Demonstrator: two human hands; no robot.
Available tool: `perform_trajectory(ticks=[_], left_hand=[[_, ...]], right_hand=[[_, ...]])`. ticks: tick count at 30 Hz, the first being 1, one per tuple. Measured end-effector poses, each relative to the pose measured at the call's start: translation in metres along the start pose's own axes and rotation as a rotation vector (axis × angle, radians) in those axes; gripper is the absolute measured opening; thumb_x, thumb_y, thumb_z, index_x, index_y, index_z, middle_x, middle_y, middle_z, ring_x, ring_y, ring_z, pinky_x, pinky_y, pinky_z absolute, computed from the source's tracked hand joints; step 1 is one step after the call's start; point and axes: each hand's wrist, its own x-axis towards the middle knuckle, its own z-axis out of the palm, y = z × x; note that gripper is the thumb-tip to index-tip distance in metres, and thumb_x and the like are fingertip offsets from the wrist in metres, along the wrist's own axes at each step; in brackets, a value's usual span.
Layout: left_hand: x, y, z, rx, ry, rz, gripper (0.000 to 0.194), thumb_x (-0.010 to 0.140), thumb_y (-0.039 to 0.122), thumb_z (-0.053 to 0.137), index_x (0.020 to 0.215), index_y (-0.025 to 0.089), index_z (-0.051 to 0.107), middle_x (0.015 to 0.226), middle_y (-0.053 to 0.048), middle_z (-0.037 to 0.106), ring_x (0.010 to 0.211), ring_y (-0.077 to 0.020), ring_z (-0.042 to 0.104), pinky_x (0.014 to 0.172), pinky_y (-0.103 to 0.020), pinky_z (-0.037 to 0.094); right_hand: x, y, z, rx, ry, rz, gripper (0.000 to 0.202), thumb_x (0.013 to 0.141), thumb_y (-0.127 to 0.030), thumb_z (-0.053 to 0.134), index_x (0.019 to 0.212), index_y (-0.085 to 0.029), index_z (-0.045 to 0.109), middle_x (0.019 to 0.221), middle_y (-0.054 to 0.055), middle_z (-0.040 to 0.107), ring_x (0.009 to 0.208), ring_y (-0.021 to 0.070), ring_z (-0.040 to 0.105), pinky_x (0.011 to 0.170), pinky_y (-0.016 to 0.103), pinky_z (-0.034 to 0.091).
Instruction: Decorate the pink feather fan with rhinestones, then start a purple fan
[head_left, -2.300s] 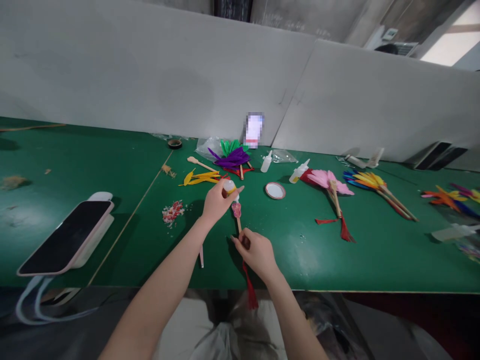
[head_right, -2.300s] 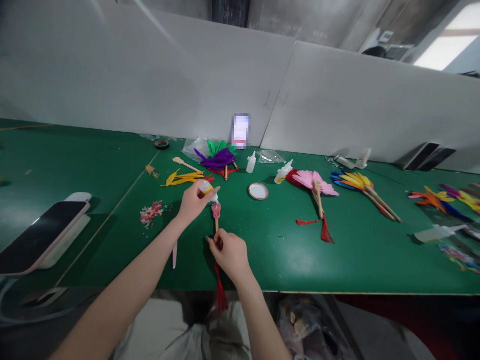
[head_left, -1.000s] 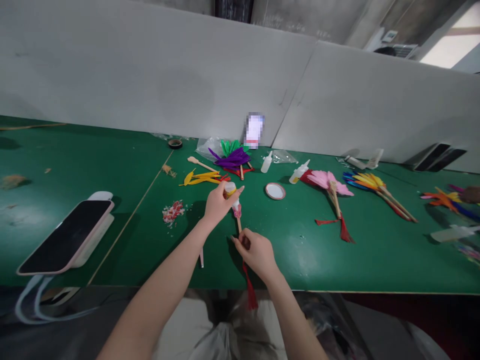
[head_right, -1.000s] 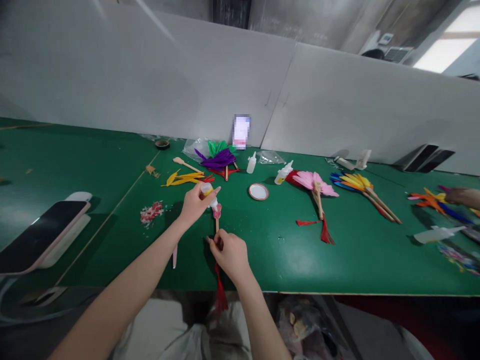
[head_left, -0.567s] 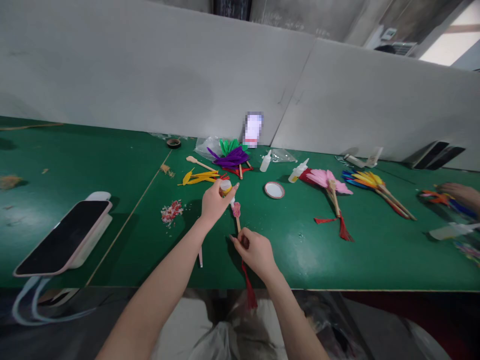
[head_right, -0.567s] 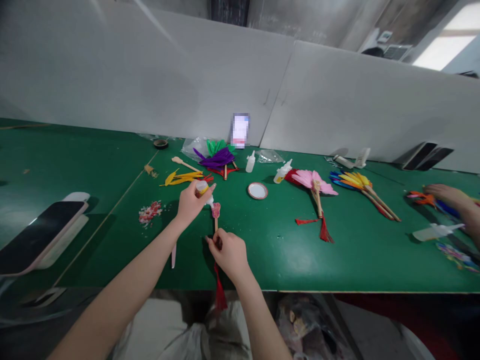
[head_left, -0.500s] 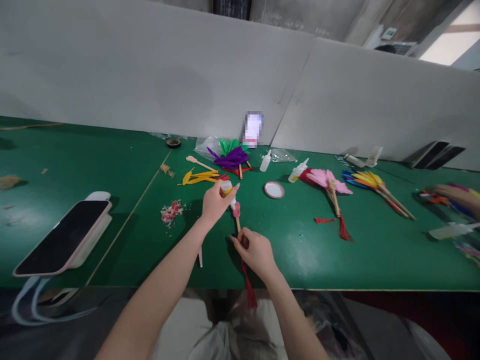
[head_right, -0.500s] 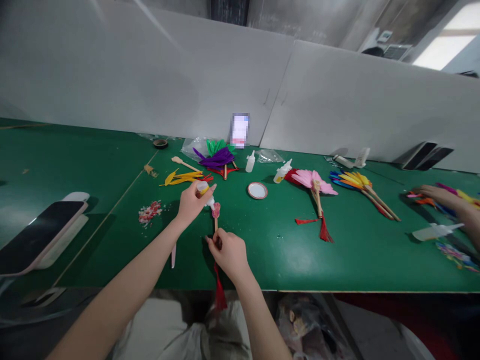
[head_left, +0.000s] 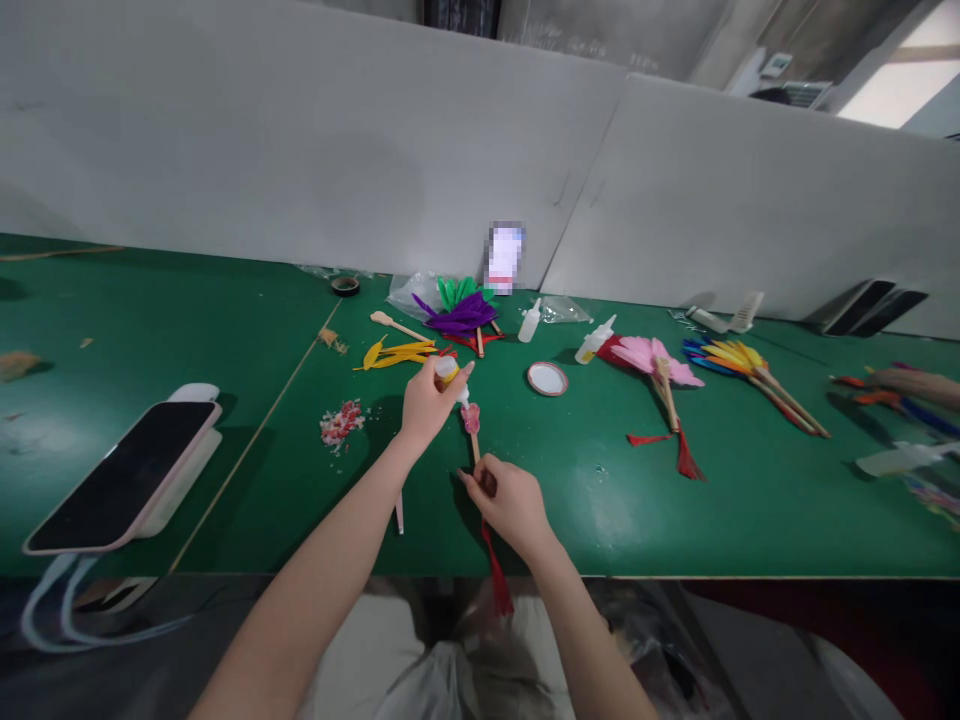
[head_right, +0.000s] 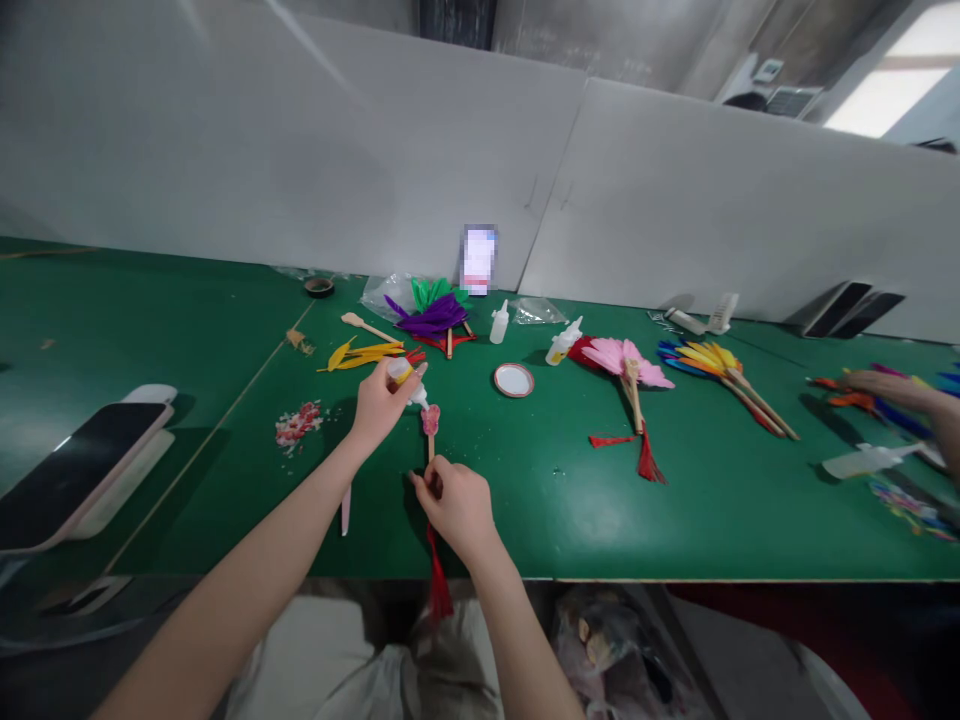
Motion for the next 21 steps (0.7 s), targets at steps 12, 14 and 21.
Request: perform_trajectory(ticks=[12,14,21], left_hand=[[-0.0001,0.0023,0.0011,0.013,-0.05,-0.042,0.032,0.076,0.051,0.055,0.074,0.02,0.046,0.058,0.003,0.048,0.052,-0.0124,0.047,0.052,-0.023,0.034],[0.0001,0.0003,0.0021,0.014,-0.067,-0.047,0.031,0.076,0.05,0.055,0.074,0.02,0.047,0.057,0.004,0.047,0.051,-0.0123,0.047,0.051,-0.023,0.034],[0.0015,-0.0045,0.004,-0.002,-0.07,-0.07,0.029,0.076,0.048,0.055,0.078,0.02,0.049,0.061,0.002,0.052,0.055,-0.0136,0.05,0.052,-0.023,0.037]], right_hand=[[0.0002,0.0014,0.0011,0.0,-0.002,0.007,0.026,0.084,-0.036,0.052,0.065,-0.02,0.046,0.053,-0.003,0.051,0.05,0.0103,0.047,0.048,0.02,0.023],[-0.0001,0.0015,0.0012,0.005,0.0,0.004,0.026,0.083,-0.036,0.052,0.064,-0.02,0.046,0.053,-0.003,0.051,0.05,0.0103,0.047,0.048,0.02,0.023],[-0.0015,0.0019,0.0016,0.011,0.0,0.007,0.027,0.084,-0.037,0.052,0.064,-0.019,0.045,0.052,-0.003,0.05,0.049,0.0103,0.046,0.047,0.02,0.022]])
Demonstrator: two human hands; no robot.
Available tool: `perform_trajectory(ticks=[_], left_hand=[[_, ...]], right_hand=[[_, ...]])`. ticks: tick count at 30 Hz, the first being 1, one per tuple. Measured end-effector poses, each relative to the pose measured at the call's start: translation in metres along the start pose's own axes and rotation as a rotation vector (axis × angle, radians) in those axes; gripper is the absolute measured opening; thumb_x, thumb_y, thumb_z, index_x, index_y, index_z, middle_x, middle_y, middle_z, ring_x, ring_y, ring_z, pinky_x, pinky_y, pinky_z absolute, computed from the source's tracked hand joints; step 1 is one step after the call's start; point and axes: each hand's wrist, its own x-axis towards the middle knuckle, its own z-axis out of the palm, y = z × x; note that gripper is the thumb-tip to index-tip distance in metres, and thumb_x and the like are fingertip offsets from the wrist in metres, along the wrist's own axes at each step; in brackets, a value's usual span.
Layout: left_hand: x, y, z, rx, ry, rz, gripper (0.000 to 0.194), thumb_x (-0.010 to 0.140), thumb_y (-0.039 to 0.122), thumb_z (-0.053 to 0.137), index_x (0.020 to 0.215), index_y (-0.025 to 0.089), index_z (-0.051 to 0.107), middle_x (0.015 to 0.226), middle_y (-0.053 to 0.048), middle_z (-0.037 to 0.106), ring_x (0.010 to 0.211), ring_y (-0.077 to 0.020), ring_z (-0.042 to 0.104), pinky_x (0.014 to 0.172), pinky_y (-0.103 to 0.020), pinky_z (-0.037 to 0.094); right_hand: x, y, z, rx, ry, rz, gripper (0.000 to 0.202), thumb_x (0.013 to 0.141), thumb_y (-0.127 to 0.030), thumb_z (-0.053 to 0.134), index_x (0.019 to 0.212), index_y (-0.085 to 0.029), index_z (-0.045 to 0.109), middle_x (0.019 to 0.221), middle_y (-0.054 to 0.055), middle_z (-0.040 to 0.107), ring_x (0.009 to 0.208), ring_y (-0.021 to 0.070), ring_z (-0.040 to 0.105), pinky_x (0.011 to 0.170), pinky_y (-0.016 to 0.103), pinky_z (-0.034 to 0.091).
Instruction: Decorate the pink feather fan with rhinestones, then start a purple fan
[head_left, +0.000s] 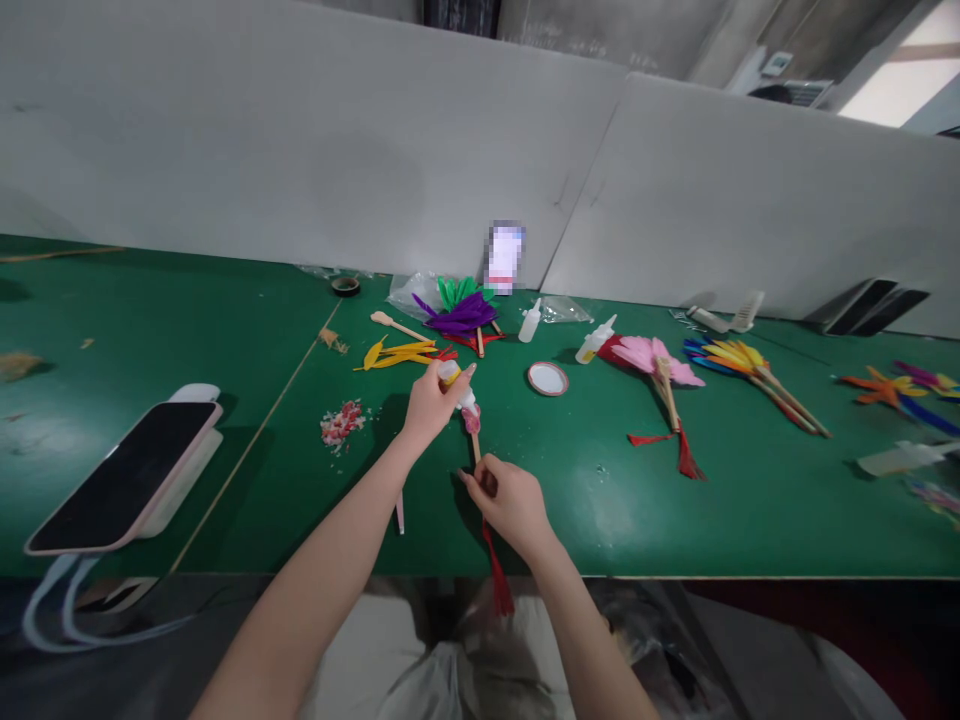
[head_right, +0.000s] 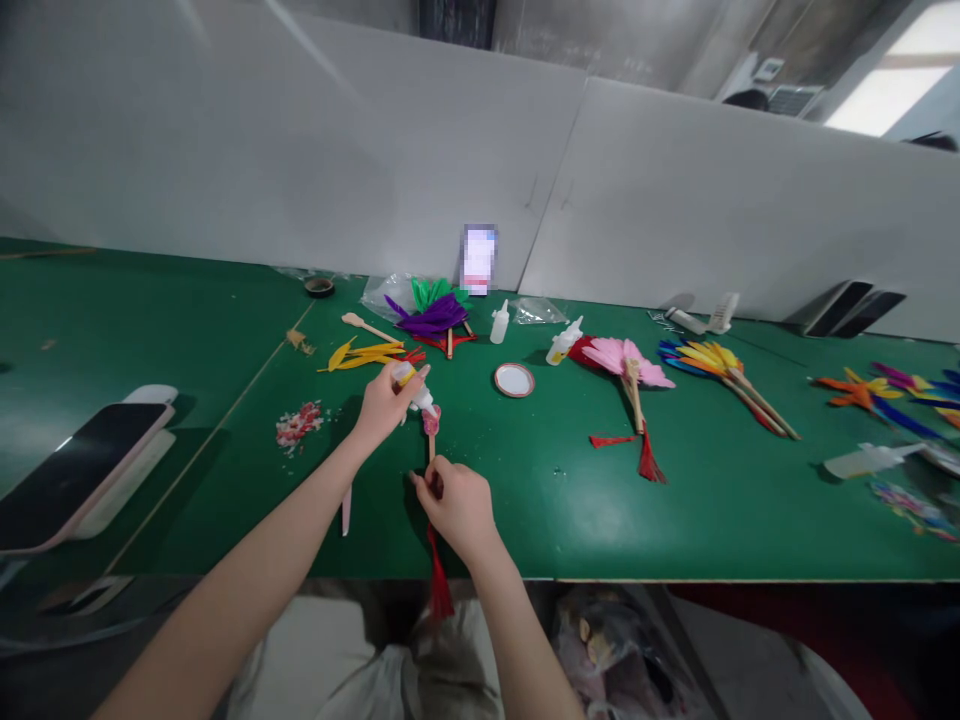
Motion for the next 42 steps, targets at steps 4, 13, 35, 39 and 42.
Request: perform_trajectory(ticks=[4,13,35,39,42], left_hand=[[-0.0003,0.0006,0.0,-0.035,0.02,-0.008,0.028,0.077,0.047,0.054,0.08,0.02,0.05,0.064,0.001,0.054,0.057,-0.0136,0.052,0.053,-0.023,0.038],[-0.0027,0.0031,0.0005,-0.058,0.038,0.008,0.025,0.077,0.043,0.055,0.078,0.02,0.049,0.062,0.002,0.052,0.055,-0.0124,0.05,0.053,-0.022,0.037],[-0.0018,0.0051,-0.0028,0.01,0.079,0.006,0.03,0.076,0.049,0.055,0.074,0.02,0.048,0.058,0.003,0.05,0.052,-0.0123,0.048,0.051,-0.023,0.034],[-0.0011,0.0059,-0.0036,0.001,-0.004,-0.006,0.034,0.076,0.053,0.054,0.071,0.02,0.048,0.058,0.003,0.05,0.052,-0.0122,0.048,0.051,-0.022,0.035],[-0.0024,0.0074,-0.0026,-0.021,-0.035,-0.007,0.035,0.076,0.053,0.054,0.069,0.02,0.047,0.057,0.003,0.049,0.051,-0.0117,0.047,0.05,-0.022,0.035]], right_hand=[[0.0006,-0.0002,-0.0006,0.001,0.002,0.001,0.028,0.084,-0.037,0.052,0.064,-0.019,0.045,0.052,-0.004,0.049,0.049,0.01,0.045,0.048,0.02,0.023],[0.0004,-0.0001,-0.0011,0.001,-0.003,0.0,0.026,0.083,-0.036,0.052,0.064,-0.019,0.045,0.053,-0.004,0.049,0.049,0.01,0.046,0.048,0.02,0.023],[0.0006,-0.0015,-0.0022,-0.013,-0.004,0.002,0.025,0.083,-0.035,0.053,0.064,-0.019,0.047,0.052,-0.004,0.05,0.049,0.0098,0.046,0.047,0.02,0.023],[0.0012,-0.0018,-0.0022,-0.023,0.002,0.0,0.025,0.083,-0.035,0.053,0.064,-0.02,0.048,0.052,-0.003,0.051,0.049,0.0099,0.047,0.047,0.02,0.024],[0.0015,-0.0016,-0.0016,-0.022,0.003,-0.003,0.025,0.083,-0.035,0.052,0.064,-0.02,0.048,0.052,-0.004,0.05,0.049,0.0097,0.047,0.047,0.02,0.024]])
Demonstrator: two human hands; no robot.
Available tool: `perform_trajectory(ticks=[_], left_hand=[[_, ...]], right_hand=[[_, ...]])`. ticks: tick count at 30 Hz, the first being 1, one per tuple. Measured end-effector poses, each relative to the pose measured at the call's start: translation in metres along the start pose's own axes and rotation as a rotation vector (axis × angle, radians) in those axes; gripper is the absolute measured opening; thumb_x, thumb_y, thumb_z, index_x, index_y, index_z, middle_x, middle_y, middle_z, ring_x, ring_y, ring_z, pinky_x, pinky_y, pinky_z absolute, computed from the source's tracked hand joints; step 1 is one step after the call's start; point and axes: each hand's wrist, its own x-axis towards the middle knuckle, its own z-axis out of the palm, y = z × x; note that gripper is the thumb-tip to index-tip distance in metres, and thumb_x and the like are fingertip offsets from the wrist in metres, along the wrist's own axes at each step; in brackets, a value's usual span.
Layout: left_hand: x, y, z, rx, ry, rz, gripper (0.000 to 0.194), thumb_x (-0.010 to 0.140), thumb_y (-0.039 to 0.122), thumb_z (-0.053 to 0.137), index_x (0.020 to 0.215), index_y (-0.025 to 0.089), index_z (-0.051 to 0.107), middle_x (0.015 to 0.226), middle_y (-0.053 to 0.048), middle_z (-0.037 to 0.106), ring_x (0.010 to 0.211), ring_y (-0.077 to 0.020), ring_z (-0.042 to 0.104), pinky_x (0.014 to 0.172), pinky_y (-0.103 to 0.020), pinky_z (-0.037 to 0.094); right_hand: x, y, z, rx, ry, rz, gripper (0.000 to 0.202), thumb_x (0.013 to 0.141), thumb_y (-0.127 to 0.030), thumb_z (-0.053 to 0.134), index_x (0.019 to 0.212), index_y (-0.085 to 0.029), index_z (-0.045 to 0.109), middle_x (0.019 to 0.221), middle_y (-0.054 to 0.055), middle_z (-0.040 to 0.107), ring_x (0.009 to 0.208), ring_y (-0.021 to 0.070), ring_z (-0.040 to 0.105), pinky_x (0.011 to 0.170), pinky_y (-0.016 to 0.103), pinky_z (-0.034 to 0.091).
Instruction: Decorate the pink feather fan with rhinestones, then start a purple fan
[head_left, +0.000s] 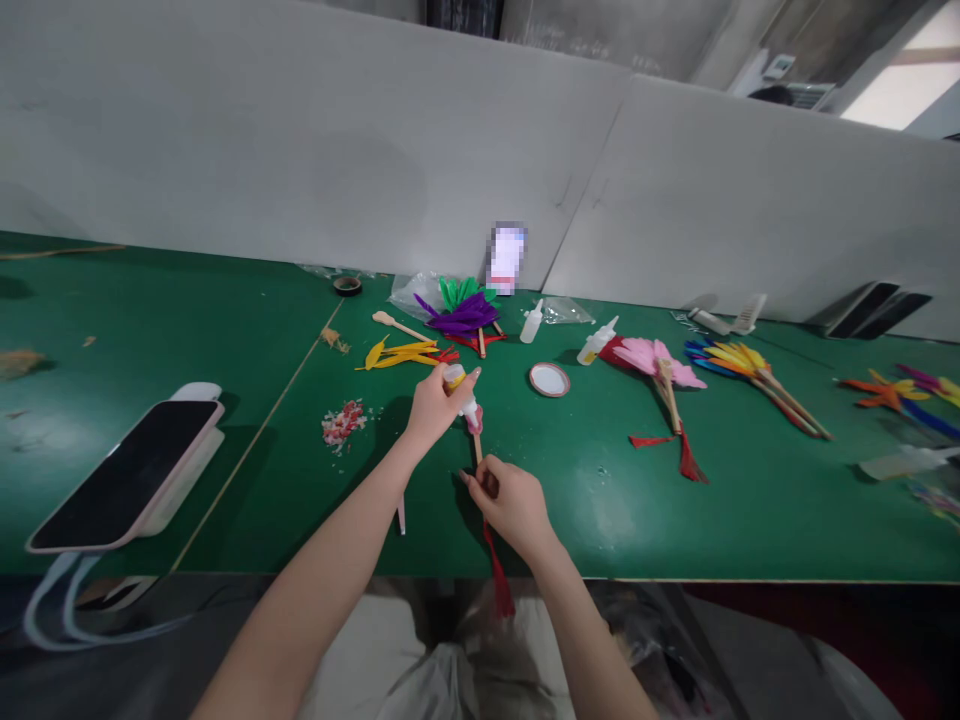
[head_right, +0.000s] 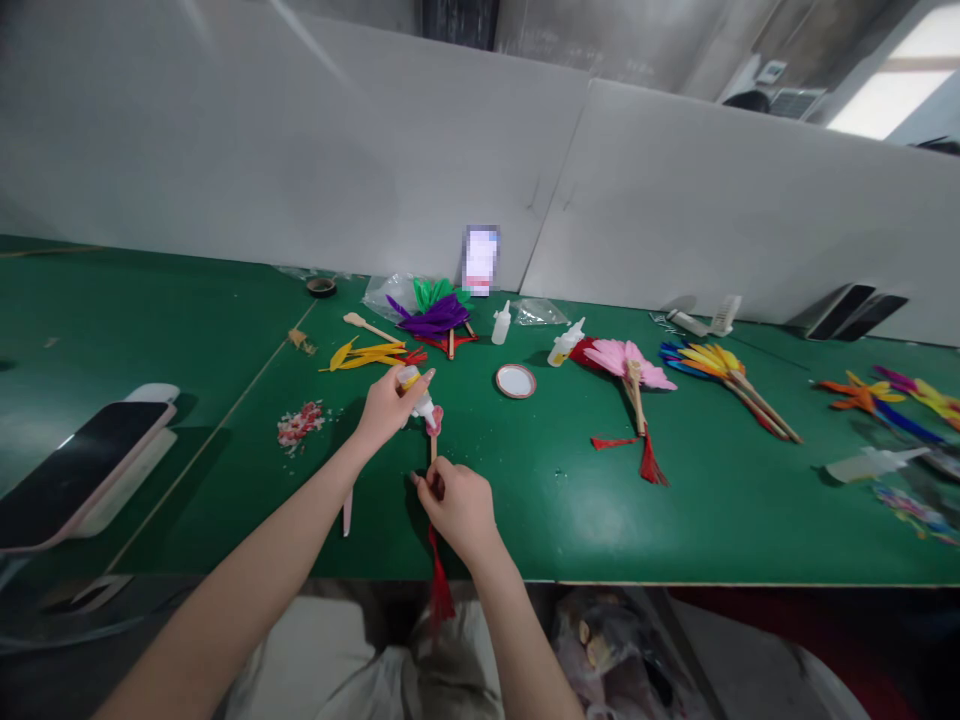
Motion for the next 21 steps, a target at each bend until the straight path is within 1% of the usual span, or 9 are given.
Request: perform_trajectory(ticks=[4,9,12,14,17,19,21], left_hand=[[0.0004,-0.0009,-0.0007,0.014,0.069,-0.013,0.033,0.076,0.053,0.054,0.074,0.02,0.048,0.058,0.003,0.051,0.052,-0.0123,0.049,0.051,-0.022,0.036],[0.002,-0.0026,-0.0017,0.02,0.005,-0.012,0.033,0.075,0.051,0.055,0.07,0.02,0.049,0.057,0.002,0.05,0.053,-0.0125,0.048,0.051,-0.022,0.036],[0.0022,-0.0023,-0.0013,-0.018,0.034,-0.032,0.031,0.076,0.05,0.055,0.074,0.02,0.05,0.06,0.002,0.052,0.054,-0.0127,0.05,0.052,-0.022,0.037],[0.0022,-0.002,-0.001,-0.015,0.054,-0.036,0.032,0.075,0.051,0.055,0.074,0.02,0.049,0.059,0.003,0.051,0.053,-0.0125,0.049,0.051,-0.022,0.036],[0.0015,-0.0011,-0.0005,-0.009,0.013,-0.025,0.034,0.075,0.053,0.055,0.069,0.02,0.047,0.055,0.003,0.048,0.052,-0.0122,0.046,0.05,-0.023,0.035],[0.001,-0.0008,0.0,-0.026,-0.02,-0.018,0.033,0.075,0.052,0.055,0.07,0.02,0.047,0.057,0.003,0.049,0.052,-0.0125,0.047,0.05,-0.023,0.035],[0.0009,-0.0011,0.0,-0.04,-0.004,-0.014,0.029,0.076,0.049,0.055,0.074,0.02,0.048,0.06,0.002,0.051,0.054,-0.0129,0.049,0.052,-0.023,0.037]], right_hand=[[0.0003,0.0,0.0002,0.014,-0.004,0.003,0.025,0.083,-0.034,0.053,0.064,-0.019,0.047,0.052,-0.004,0.049,0.049,0.0092,0.046,0.047,0.02,0.024],[0.0001,-0.0008,-0.0007,0.016,0.002,0.001,0.026,0.083,-0.035,0.052,0.063,-0.019,0.047,0.052,-0.004,0.049,0.048,0.0096,0.046,0.047,0.02,0.024],[0.0001,-0.0009,-0.0009,0.017,0.002,0.0,0.026,0.084,-0.035,0.052,0.064,-0.02,0.048,0.051,-0.004,0.05,0.048,0.0098,0.046,0.047,0.02,0.024],[0.0001,-0.0006,-0.0006,0.016,0.001,-0.004,0.026,0.084,-0.036,0.051,0.064,-0.02,0.048,0.051,-0.004,0.05,0.048,0.0099,0.046,0.047,0.021,0.024],[-0.0001,0.0002,-0.0001,0.008,0.001,-0.006,0.026,0.084,-0.036,0.051,0.064,-0.02,0.048,0.052,-0.004,0.05,0.048,0.0099,0.047,0.047,0.021,0.024],[-0.0001,0.0004,0.0002,0.004,-0.002,-0.005,0.026,0.084,-0.036,0.051,0.064,-0.02,0.048,0.052,-0.004,0.05,0.048,0.01,0.047,0.047,0.021,0.024],[0.0,0.0002,0.0003,0.001,-0.003,-0.005,0.026,0.084,-0.036,0.052,0.064,-0.02,0.048,0.052,-0.004,0.05,0.048,0.0101,0.047,0.047,0.021,0.024]])
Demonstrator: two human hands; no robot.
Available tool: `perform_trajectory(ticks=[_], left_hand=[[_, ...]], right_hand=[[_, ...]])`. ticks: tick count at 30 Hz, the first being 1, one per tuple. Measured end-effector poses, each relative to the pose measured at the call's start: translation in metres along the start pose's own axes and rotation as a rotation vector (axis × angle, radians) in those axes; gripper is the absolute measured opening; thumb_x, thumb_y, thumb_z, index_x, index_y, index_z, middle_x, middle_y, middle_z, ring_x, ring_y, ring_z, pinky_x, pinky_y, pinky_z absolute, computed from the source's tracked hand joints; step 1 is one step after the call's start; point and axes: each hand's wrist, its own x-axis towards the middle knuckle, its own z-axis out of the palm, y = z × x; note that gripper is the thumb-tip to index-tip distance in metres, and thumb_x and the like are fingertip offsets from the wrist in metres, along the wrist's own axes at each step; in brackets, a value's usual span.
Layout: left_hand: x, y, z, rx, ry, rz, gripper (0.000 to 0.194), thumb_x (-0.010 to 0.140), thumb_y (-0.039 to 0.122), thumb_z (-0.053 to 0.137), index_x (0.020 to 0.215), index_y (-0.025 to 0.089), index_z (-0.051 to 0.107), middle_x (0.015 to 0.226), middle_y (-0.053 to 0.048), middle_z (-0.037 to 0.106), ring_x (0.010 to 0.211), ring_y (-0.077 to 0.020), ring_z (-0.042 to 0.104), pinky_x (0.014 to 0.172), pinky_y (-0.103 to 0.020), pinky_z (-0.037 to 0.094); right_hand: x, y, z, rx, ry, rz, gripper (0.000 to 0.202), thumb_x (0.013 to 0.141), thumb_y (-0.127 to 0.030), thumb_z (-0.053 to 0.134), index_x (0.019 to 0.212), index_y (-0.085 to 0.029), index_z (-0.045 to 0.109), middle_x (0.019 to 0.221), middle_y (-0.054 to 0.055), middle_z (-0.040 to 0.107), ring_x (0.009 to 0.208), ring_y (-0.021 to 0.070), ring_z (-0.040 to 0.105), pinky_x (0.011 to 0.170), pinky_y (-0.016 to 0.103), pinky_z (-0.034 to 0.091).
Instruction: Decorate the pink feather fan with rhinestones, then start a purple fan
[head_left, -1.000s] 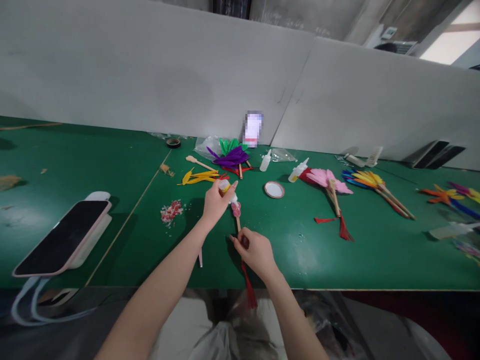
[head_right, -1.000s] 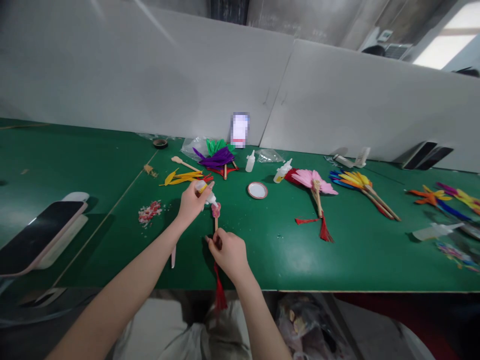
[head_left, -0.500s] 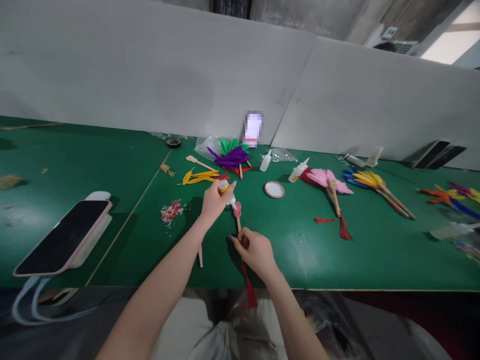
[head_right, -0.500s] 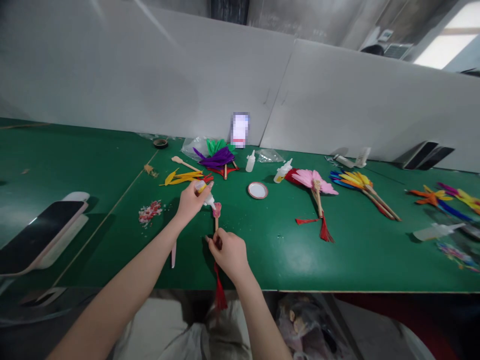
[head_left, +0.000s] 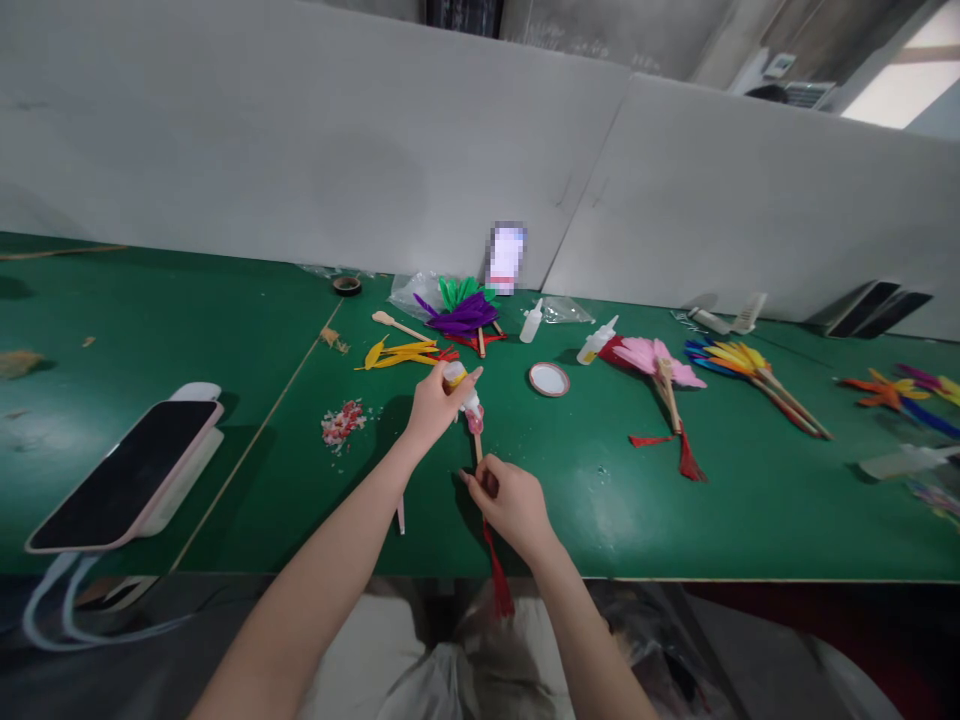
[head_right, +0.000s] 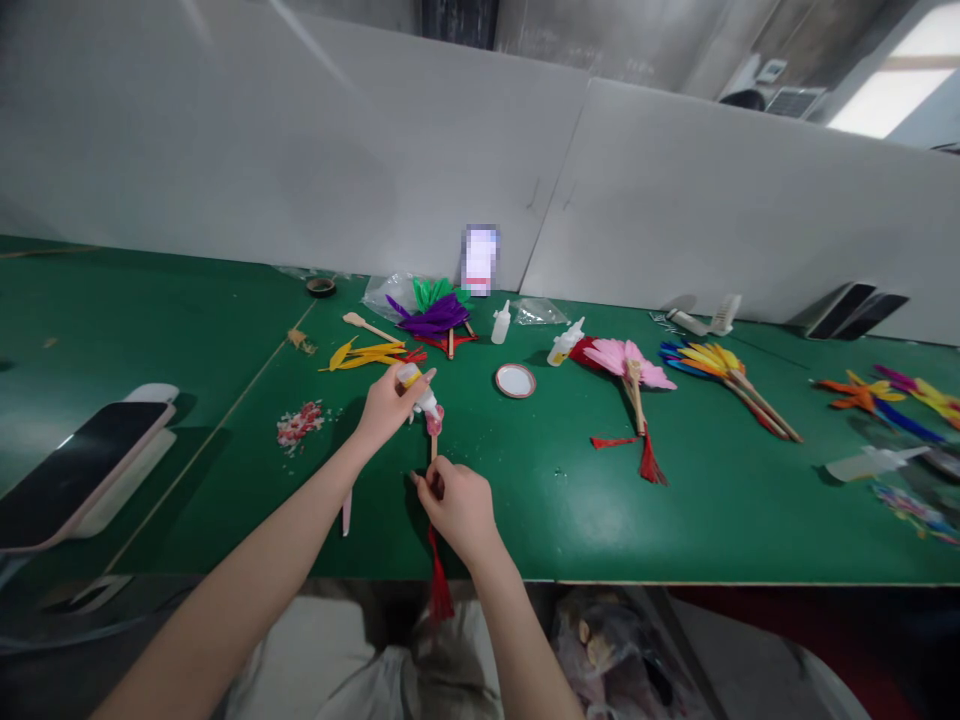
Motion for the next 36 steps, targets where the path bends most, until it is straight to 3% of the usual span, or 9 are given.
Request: perform_trajectory(ticks=[5,10,15,20,25,29,36], left_hand=[[0.0,-0.0009,-0.0009,0.043,0.094,0.022,0.034,0.073,0.052,0.057,0.068,0.021,0.046,0.056,0.004,0.048,0.051,-0.0118,0.045,0.051,-0.022,0.034],[-0.0033,0.0015,-0.0001,0.041,-0.003,0.084,0.034,0.074,0.052,0.056,0.067,0.021,0.043,0.054,0.005,0.043,0.049,-0.0108,0.041,0.05,-0.022,0.032],[-0.0026,0.0029,-0.0022,0.074,0.065,0.071,0.033,0.074,0.052,0.056,0.071,0.021,0.047,0.056,0.004,0.047,0.05,-0.0115,0.044,0.05,-0.022,0.033],[-0.0024,0.0037,-0.0016,0.061,0.013,0.105,0.032,0.074,0.051,0.056,0.069,0.021,0.046,0.055,0.004,0.046,0.049,-0.0109,0.042,0.049,-0.022,0.032],[-0.0019,0.0009,-0.0015,0.081,0.067,0.09,0.031,0.075,0.051,0.056,0.071,0.021,0.048,0.056,0.004,0.048,0.05,-0.0118,0.046,0.05,-0.022,0.033],[-0.0021,0.0,-0.0009,0.067,0.021,0.104,0.033,0.075,0.051,0.055,0.069,0.021,0.045,0.054,0.004,0.045,0.049,-0.011,0.043,0.049,-0.022,0.031],[-0.0011,0.0001,-0.0014,0.071,0.048,0.099,0.033,0.075,0.052,0.056,0.07,0.021,0.046,0.054,0.005,0.044,0.049,-0.0105,0.042,0.05,-0.022,0.031]], right_hand=[[0.0001,-0.0004,-0.0002,0.006,0.007,0.002,0.026,0.084,-0.036,0.052,0.064,-0.02,0.048,0.052,-0.004,0.05,0.048,0.0099,0.047,0.047,0.021,0.024],[-0.0005,-0.0001,-0.0001,0.006,0.005,0.002,0.026,0.083,-0.036,0.052,0.064,-0.02,0.047,0.052,-0.004,0.05,0.048,0.0101,0.047,0.047,0.021,0.024],[-0.0005,0.0003,-0.0005,-0.005,0.001,-0.008,0.026,0.084,-0.036,0.051,0.064,-0.02,0.048,0.052,-0.004,0.051,0.048,0.0098,0.047,0.046,0.02,0.024],[-0.0001,0.0009,0.0003,-0.006,0.006,-0.014,0.028,0.085,-0.038,0.05,0.064,-0.02,0.048,0.051,-0.003,0.051,0.047,0.0098,0.048,0.046,0.02,0.024],[0.0001,0.001,0.0006,0.009,0.005,-0.006,0.027,0.084,-0.037,0.051,0.064,-0.02,0.047,0.052,-0.003,0.051,0.048,0.0104,0.047,0.046,0.021,0.023],[-0.0001,0.0011,0.0007,0.016,0.004,-0.002,0.027,0.084,-0.037,0.051,0.064,-0.02,0.047,0.051,-0.004,0.05,0.048,0.01,0.046,0.047,0.021,0.024],[-0.0002,0.0011,0.0007,0.014,0.0,-0.003,0.027,0.084,-0.036,0.052,0.063,-0.02,0.046,0.052,-0.004,0.05,0.048,0.0098,0.046,0.047,0.021,0.024]])
